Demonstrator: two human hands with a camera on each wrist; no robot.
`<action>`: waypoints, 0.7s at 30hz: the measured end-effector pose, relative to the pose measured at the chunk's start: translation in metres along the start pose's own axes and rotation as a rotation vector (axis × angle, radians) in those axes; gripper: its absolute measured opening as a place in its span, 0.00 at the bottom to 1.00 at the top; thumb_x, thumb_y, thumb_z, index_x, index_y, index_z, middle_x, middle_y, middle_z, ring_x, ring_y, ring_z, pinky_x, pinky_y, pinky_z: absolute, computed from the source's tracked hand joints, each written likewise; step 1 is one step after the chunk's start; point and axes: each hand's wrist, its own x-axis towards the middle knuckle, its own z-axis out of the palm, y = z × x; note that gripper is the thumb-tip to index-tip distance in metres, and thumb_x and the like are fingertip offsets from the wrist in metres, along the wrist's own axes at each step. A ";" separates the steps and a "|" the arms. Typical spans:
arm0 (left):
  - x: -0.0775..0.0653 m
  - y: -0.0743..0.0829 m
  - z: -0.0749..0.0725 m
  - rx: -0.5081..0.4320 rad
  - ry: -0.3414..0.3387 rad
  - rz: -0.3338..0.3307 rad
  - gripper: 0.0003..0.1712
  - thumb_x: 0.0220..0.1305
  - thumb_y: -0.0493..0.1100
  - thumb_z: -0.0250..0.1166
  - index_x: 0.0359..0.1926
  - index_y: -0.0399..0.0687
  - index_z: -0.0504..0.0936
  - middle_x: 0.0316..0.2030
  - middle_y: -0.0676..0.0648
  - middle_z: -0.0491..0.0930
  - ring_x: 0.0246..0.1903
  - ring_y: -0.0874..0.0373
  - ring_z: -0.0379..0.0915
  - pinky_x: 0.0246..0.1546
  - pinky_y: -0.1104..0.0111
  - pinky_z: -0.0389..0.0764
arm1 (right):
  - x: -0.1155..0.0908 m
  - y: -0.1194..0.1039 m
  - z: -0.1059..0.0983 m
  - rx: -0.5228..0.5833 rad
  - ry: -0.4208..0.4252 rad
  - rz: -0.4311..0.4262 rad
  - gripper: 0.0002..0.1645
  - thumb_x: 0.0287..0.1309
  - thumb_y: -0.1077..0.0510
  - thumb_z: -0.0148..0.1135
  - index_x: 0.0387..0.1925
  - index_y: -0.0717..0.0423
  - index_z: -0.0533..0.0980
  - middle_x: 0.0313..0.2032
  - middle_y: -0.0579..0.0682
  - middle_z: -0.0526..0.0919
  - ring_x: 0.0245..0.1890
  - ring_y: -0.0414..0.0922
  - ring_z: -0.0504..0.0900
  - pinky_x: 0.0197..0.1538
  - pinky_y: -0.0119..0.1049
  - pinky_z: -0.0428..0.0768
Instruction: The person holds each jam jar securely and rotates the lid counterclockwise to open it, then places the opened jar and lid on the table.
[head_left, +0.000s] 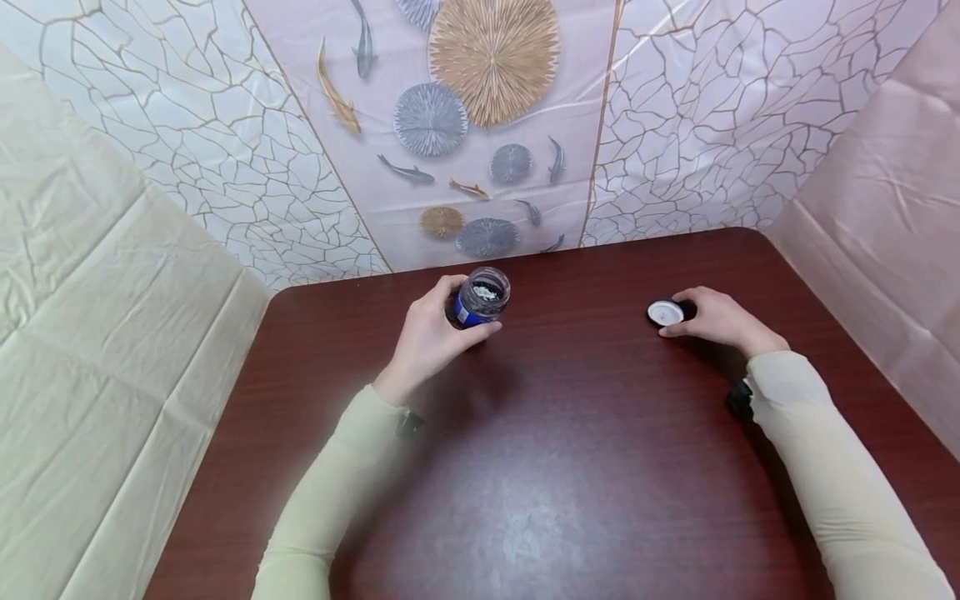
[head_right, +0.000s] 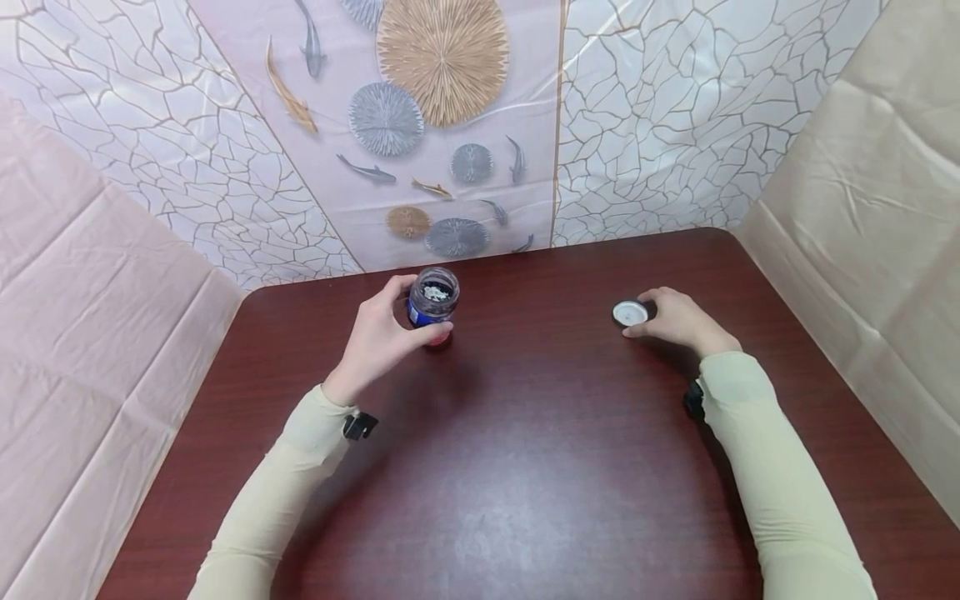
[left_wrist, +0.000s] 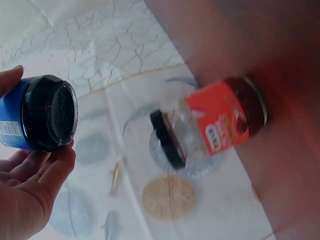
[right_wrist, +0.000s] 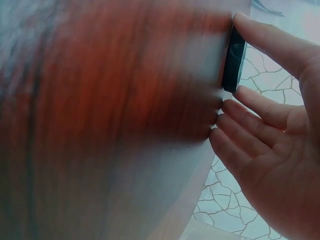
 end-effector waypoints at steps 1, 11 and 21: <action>0.001 -0.001 -0.003 -0.007 0.009 0.001 0.38 0.40 0.60 0.75 0.51 0.51 0.73 0.42 0.53 0.80 0.40 0.64 0.74 0.40 0.66 0.74 | 0.000 0.000 0.000 -0.001 0.000 -0.003 0.48 0.43 0.42 0.71 0.55 0.73 0.67 0.52 0.71 0.69 0.55 0.64 0.64 0.56 0.58 0.61; 0.006 -0.017 -0.032 -0.058 0.079 -0.084 0.39 0.39 0.60 0.75 0.52 0.51 0.73 0.42 0.53 0.79 0.31 0.62 0.75 0.31 0.68 0.77 | -0.001 0.002 0.001 -0.023 -0.002 -0.020 0.48 0.43 0.42 0.71 0.55 0.73 0.66 0.52 0.72 0.69 0.55 0.65 0.64 0.55 0.59 0.61; 0.001 -0.035 -0.067 -0.025 0.172 -0.222 0.43 0.38 0.64 0.73 0.53 0.49 0.72 0.43 0.49 0.79 0.38 0.61 0.76 0.36 0.65 0.78 | 0.000 0.003 0.001 -0.020 -0.007 -0.015 0.49 0.43 0.41 0.71 0.56 0.73 0.66 0.53 0.72 0.68 0.55 0.65 0.64 0.55 0.59 0.60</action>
